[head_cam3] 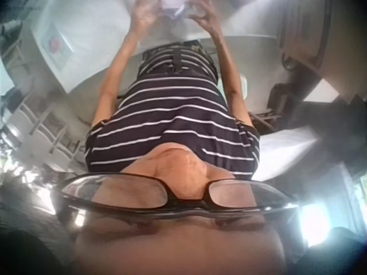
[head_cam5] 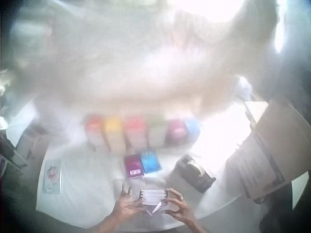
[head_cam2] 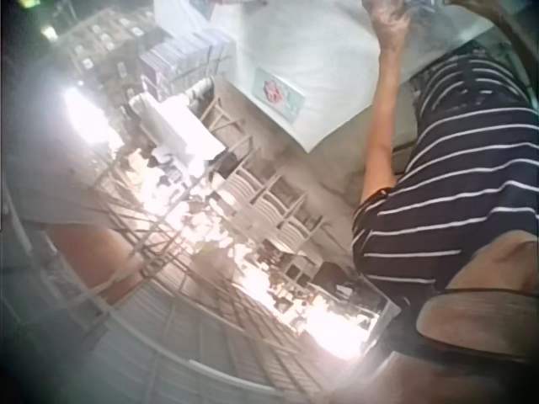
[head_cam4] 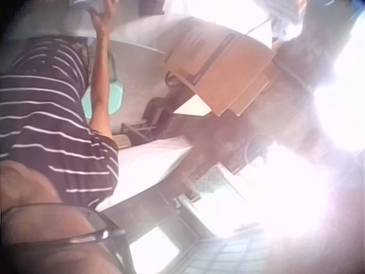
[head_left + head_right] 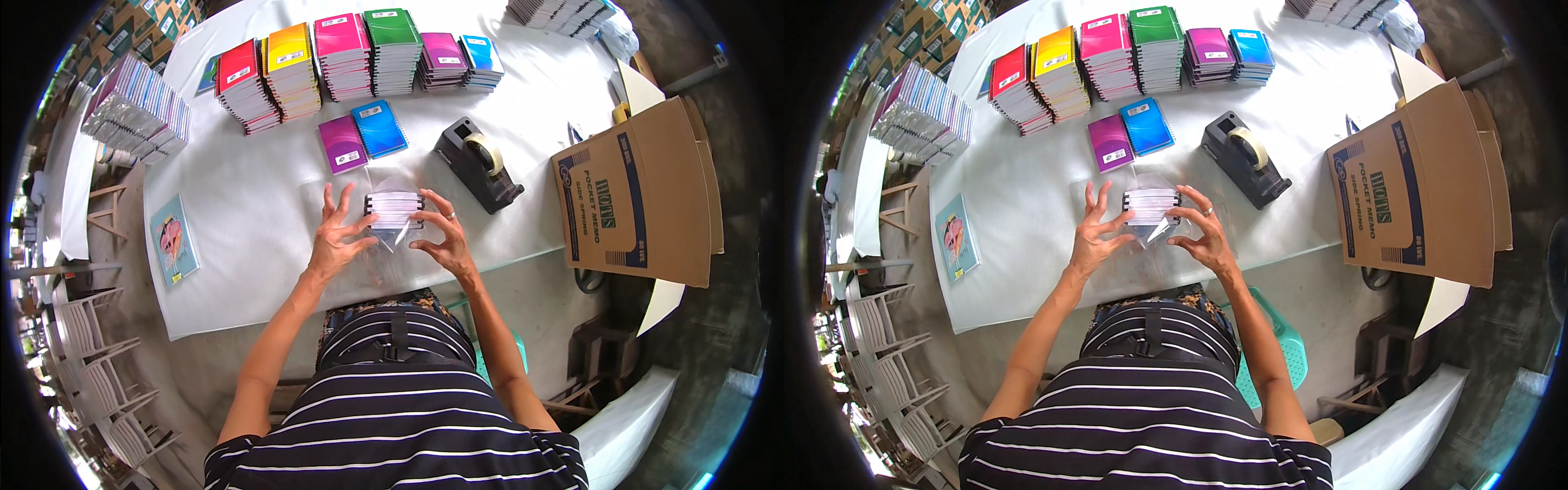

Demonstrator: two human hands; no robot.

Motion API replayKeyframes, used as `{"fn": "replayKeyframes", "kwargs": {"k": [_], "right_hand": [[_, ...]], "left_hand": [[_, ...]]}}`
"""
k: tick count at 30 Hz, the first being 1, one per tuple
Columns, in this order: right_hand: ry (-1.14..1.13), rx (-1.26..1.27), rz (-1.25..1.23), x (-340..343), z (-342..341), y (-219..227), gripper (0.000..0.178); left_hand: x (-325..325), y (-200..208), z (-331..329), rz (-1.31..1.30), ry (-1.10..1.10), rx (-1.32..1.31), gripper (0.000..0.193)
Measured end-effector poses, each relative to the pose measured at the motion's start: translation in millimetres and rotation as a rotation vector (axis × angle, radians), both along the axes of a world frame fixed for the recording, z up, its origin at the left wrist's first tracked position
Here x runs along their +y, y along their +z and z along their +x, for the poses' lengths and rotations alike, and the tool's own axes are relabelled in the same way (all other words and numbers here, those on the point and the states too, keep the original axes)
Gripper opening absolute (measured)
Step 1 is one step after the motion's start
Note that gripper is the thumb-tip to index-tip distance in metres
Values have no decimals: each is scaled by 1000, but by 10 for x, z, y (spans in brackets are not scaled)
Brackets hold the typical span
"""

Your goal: The person stacks small spiral notebooks, places a bundle of them into a clear plastic bag, and then seals the bag with tape using a dispenser.

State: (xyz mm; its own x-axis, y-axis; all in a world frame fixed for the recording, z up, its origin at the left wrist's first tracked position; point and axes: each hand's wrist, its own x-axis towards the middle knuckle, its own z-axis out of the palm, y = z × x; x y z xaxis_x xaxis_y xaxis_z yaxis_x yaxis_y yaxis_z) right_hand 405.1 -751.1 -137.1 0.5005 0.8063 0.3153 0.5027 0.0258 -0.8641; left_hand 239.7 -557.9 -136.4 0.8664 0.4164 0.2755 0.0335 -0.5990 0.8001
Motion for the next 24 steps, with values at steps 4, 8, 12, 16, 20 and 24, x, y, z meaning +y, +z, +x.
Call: {"fn": "replayKeyframes", "kwargs": {"k": [4,8,12,16,20,24], "right_hand": [[-88,-94,-17,25,-113,40,51],[-153,-24,57,202,-246,-32,45],[-150,-14,64,328,-180,31,27],[-151,109,-4,358,-47,229,13],[-147,-48,-36,422,75,279,12],[-119,-135,-61,464,125,296,19]], "left_hand": [[13,126,100,231,-25,61,46],[15,157,185,291,-41,56,41],[102,212,227,351,-62,58,31],[185,324,326,355,-135,130,27],[259,307,433,227,-180,132,27],[367,139,534,96,-221,-68,39]]}}
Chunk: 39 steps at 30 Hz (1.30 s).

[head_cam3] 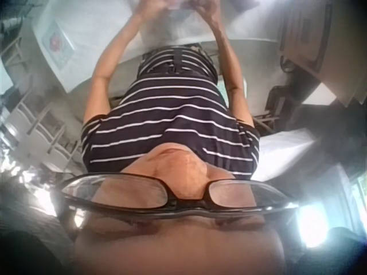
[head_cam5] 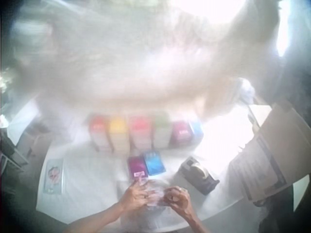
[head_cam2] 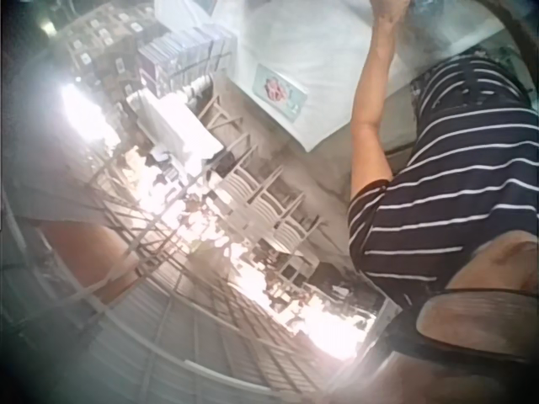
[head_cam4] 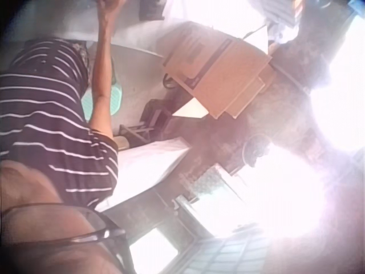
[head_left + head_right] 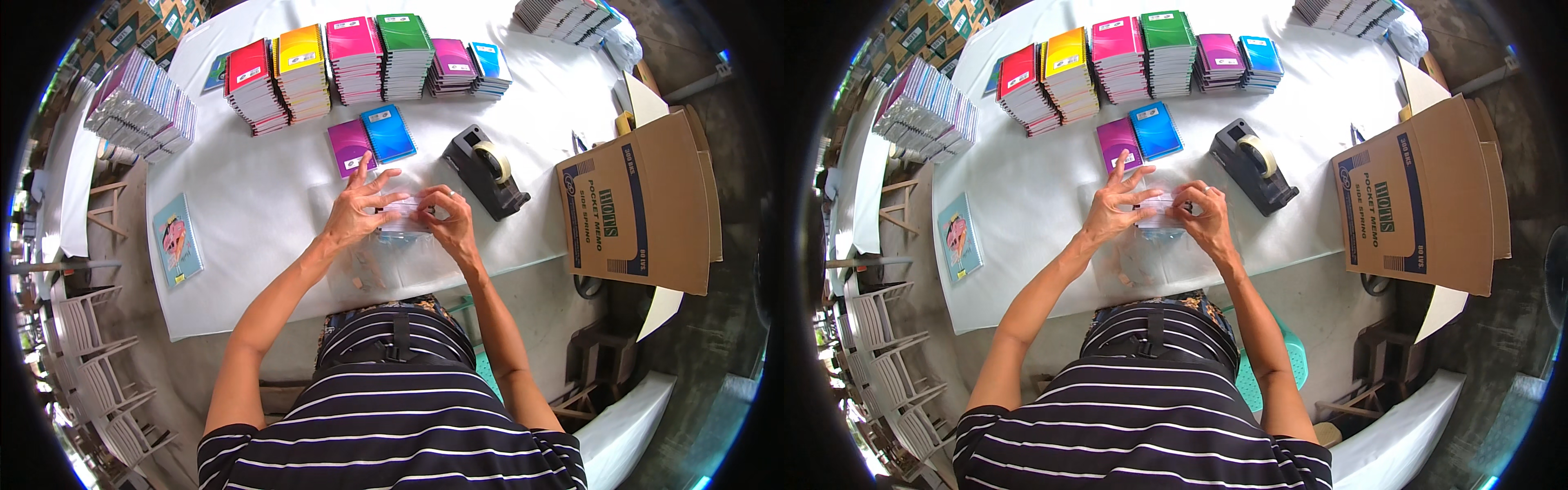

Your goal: The person stacks small spiral notebooks, places a bundle of them into a clear plastic bag, and then seals the bag with tape using a dispenser.

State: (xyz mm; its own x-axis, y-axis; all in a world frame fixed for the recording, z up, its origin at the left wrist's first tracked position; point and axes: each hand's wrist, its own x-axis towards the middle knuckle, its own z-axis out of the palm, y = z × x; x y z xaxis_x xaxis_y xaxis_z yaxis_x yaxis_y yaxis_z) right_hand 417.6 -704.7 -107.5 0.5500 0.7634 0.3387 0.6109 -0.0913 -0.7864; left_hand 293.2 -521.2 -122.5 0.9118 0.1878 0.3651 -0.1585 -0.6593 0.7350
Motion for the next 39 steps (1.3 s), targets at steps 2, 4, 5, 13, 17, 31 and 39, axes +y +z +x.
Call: {"fn": "replayKeyframes", "kwargs": {"k": [2,4,5,13,17,31,39], "right_hand": [[-62,235,17,27,-25,49,23],[-79,406,7,42,-11,56,26],[-65,458,-9,44,28,52,27],[33,773,-129,47,129,69,19],[52,690,-81,78,60,77,17],[310,-107,-237,-393,386,519,50],[-329,523,-614,-1332,1758,134,39]], "left_hand": [[-6,-40,17,-240,-27,19,47],[-32,-32,69,-476,-27,55,52],[-42,-7,106,-590,-14,82,54],[297,47,262,-837,-376,572,47],[410,84,339,-642,-544,587,46],[8,481,-148,921,-285,259,70],[-80,451,-133,948,-240,232,70]]}}
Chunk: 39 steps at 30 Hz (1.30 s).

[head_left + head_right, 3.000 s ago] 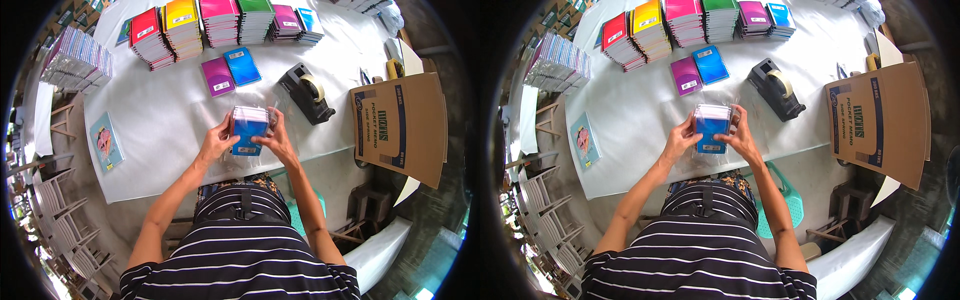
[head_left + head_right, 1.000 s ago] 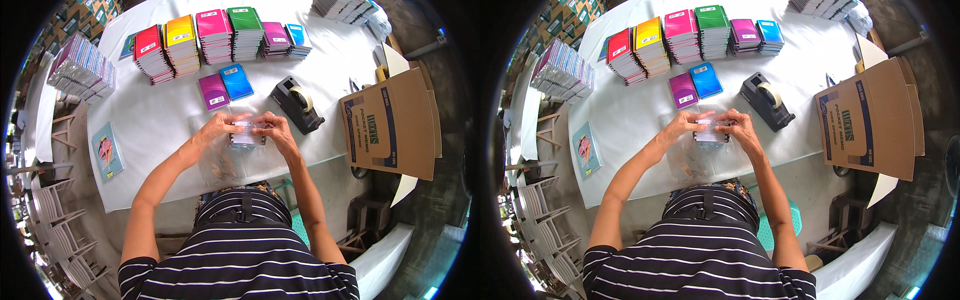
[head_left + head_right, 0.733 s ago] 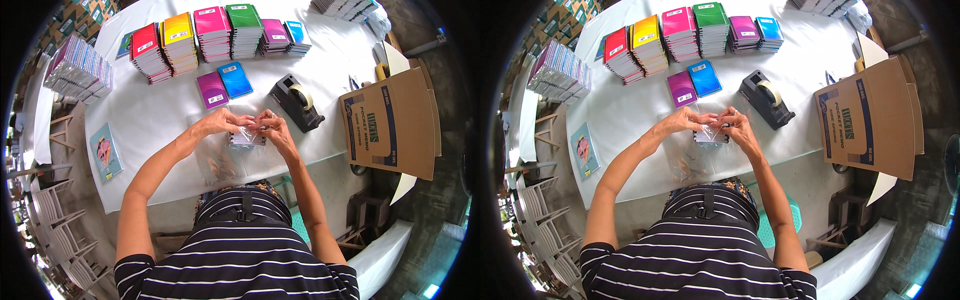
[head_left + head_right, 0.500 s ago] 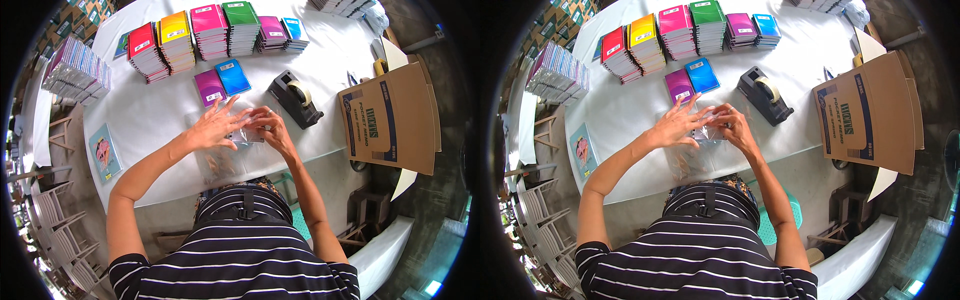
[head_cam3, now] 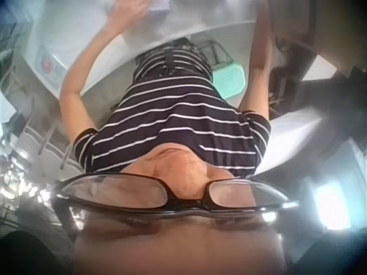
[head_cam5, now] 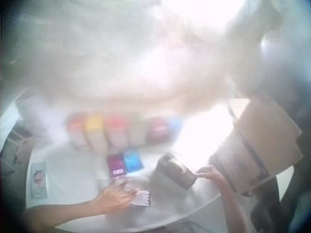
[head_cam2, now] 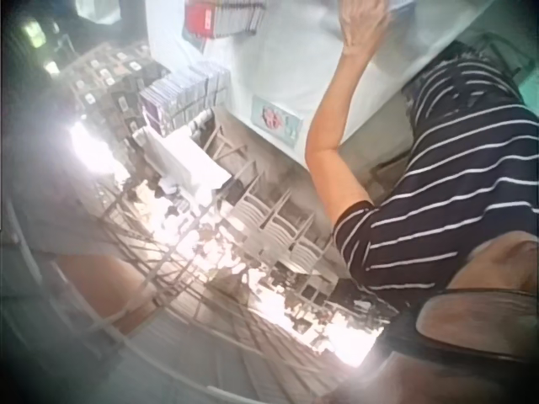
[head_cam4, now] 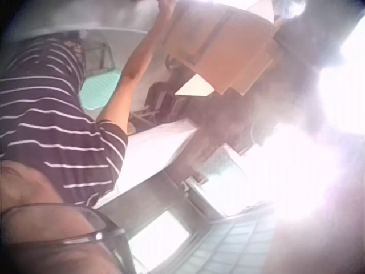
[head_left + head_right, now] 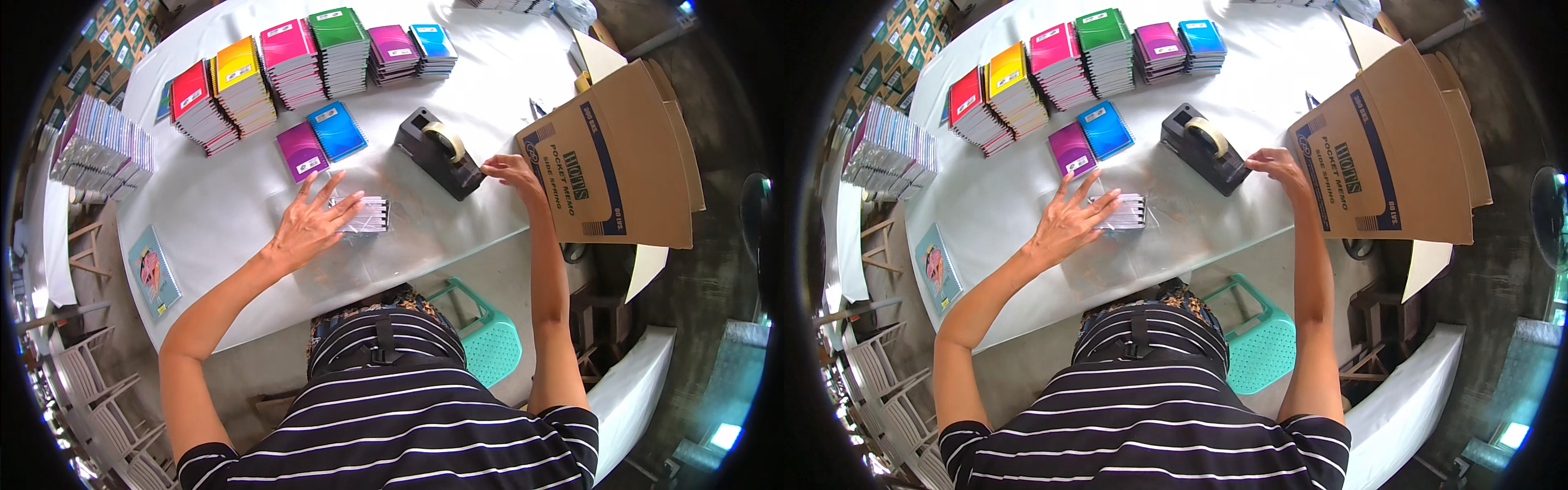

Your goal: The person stacks small spiral notebooks, places a bundle of them into a clear plastic bag, and then seals the bag with tape using a dispenser.

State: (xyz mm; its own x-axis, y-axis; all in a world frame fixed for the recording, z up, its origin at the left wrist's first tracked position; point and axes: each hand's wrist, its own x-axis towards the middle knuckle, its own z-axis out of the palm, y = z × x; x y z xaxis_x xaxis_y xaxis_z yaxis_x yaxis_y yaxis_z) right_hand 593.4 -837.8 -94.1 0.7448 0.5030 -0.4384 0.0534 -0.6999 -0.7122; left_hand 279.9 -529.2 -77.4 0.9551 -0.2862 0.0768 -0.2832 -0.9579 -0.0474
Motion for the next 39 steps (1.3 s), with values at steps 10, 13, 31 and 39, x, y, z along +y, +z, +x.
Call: {"fn": "replayKeyframes", "kwargs": {"k": [10,13,31,39], "right_hand": [[60,521,839,-61,-35,-353,21],[-11,248,671,-639,-64,-677,17],[-634,494,645,1241,-2801,-25,29],[-659,220,664,1299,-3011,-298,27]], "left_hand": [[5,21,-77,21,37,6,68],[-91,43,39,-2,-1,-16,68],[-22,-62,-38,-9,0,-55,70],[10,29,67,-231,39,48,66]]}}
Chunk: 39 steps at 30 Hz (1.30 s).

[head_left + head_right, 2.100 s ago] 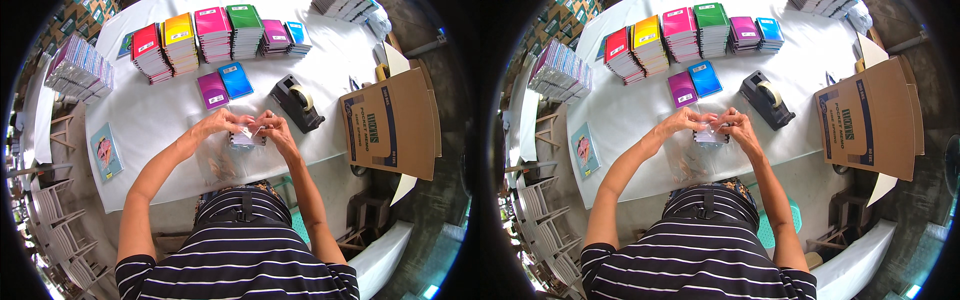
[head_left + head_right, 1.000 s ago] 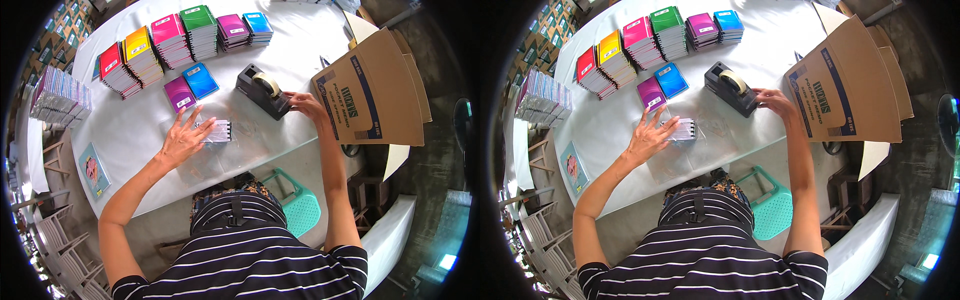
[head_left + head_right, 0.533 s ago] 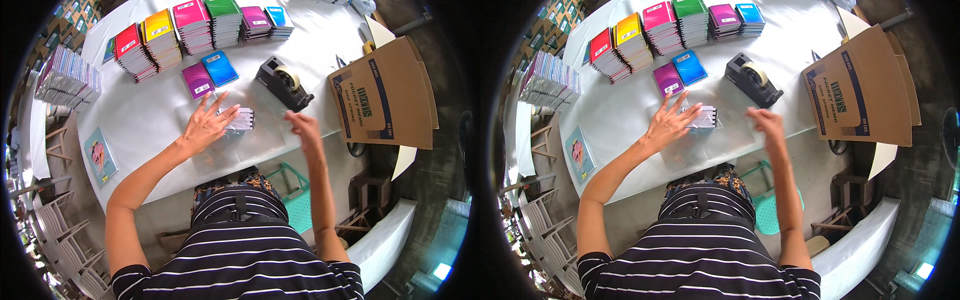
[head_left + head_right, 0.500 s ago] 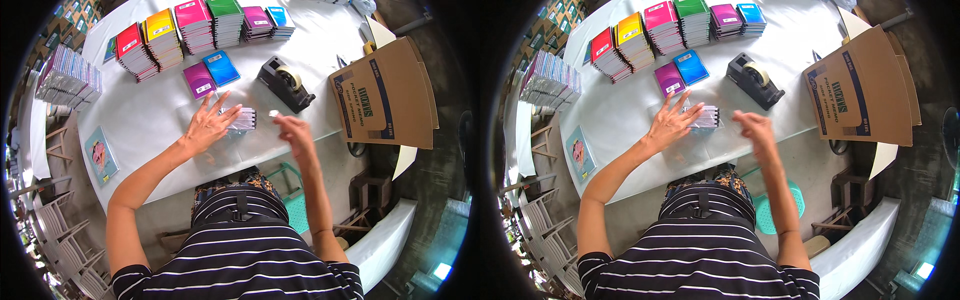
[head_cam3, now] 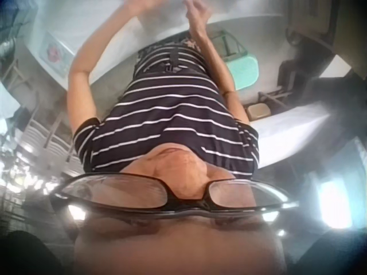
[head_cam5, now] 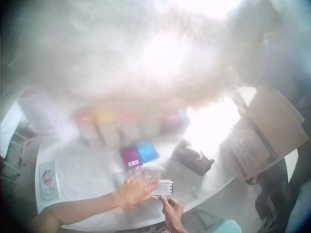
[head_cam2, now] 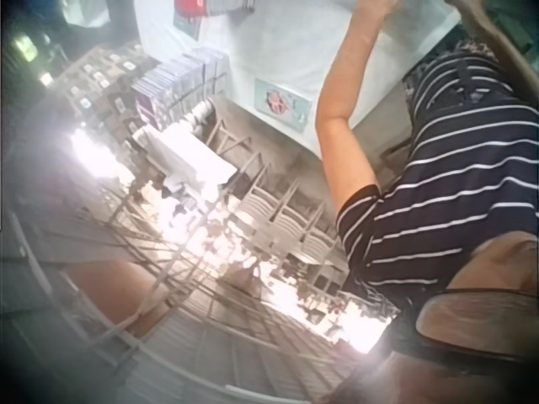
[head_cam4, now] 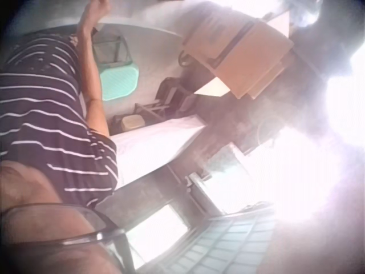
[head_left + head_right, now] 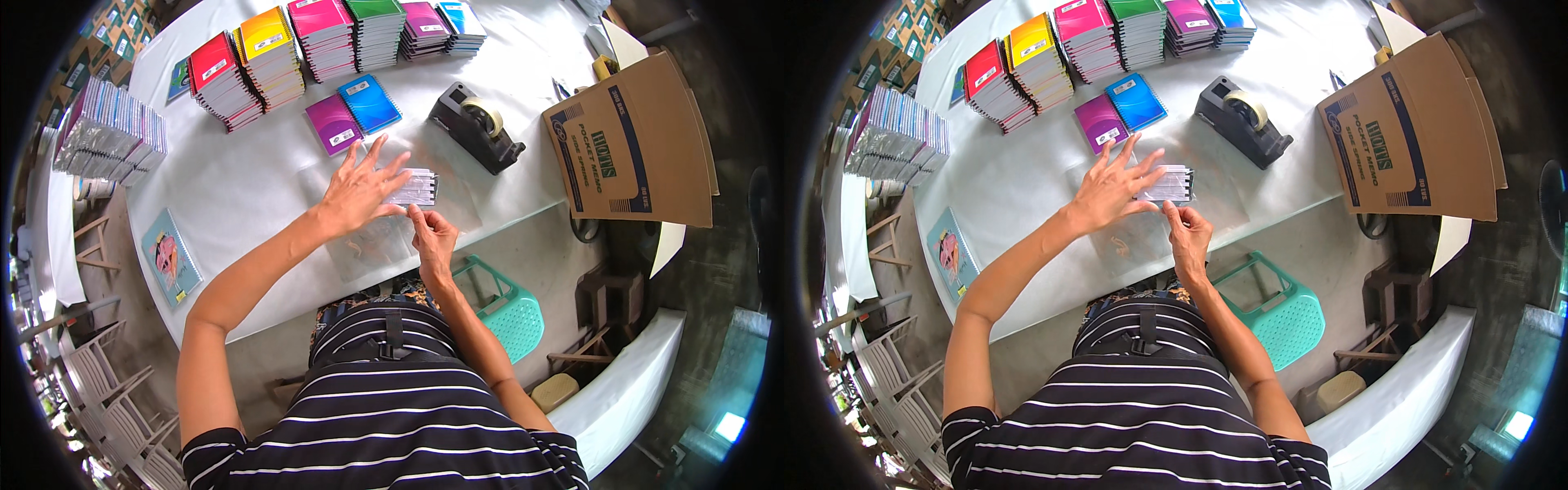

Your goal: The person stacks small spiral notebooks, places a bundle of them into a clear plastic bag, and then seals the bag with tape using a dispenser.

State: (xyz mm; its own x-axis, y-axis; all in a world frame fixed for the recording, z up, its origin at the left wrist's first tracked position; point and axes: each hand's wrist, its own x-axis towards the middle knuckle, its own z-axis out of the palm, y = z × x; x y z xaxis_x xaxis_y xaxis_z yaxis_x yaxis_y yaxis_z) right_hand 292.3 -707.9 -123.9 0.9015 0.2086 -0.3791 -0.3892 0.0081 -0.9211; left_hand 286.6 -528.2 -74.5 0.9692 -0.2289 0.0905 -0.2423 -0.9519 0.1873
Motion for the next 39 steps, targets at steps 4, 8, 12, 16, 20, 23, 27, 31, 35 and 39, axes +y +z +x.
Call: {"fn": "replayKeyframes", "kwargs": {"k": [4,8,12,16,20,23,27,31,35,39], "right_hand": [[26,-194,-114,67,-30,-84,27],[198,-580,-667,62,86,-345,32],[350,-608,-695,-83,207,-542,40],[778,200,-4,-175,153,-686,36],[331,785,1003,-85,145,-686,62],[293,508,970,-218,605,-372,68],[529,-349,272,-312,1035,135,74],[771,-294,152,-291,1310,-145,84],[949,-853,-191,-295,1456,645,74],[1192,-1372,-522,-307,1665,1023,28]], "left_hand": [[38,-211,285,-269,45,307,71],[106,-281,400,-462,12,479,87],[-47,-97,450,-183,-17,343,105],[-202,-240,434,-194,53,274,112],[-173,-241,302,-954,202,123,107],[-261,-393,-34,-1638,318,-1,108],[-267,-610,-244,-1786,437,-12,119],[-285,-117,44,-1553,410,48,120],[-193,-46,130,-1029,570,120,88],[-187,102,301,-469,542,127,50]]}}
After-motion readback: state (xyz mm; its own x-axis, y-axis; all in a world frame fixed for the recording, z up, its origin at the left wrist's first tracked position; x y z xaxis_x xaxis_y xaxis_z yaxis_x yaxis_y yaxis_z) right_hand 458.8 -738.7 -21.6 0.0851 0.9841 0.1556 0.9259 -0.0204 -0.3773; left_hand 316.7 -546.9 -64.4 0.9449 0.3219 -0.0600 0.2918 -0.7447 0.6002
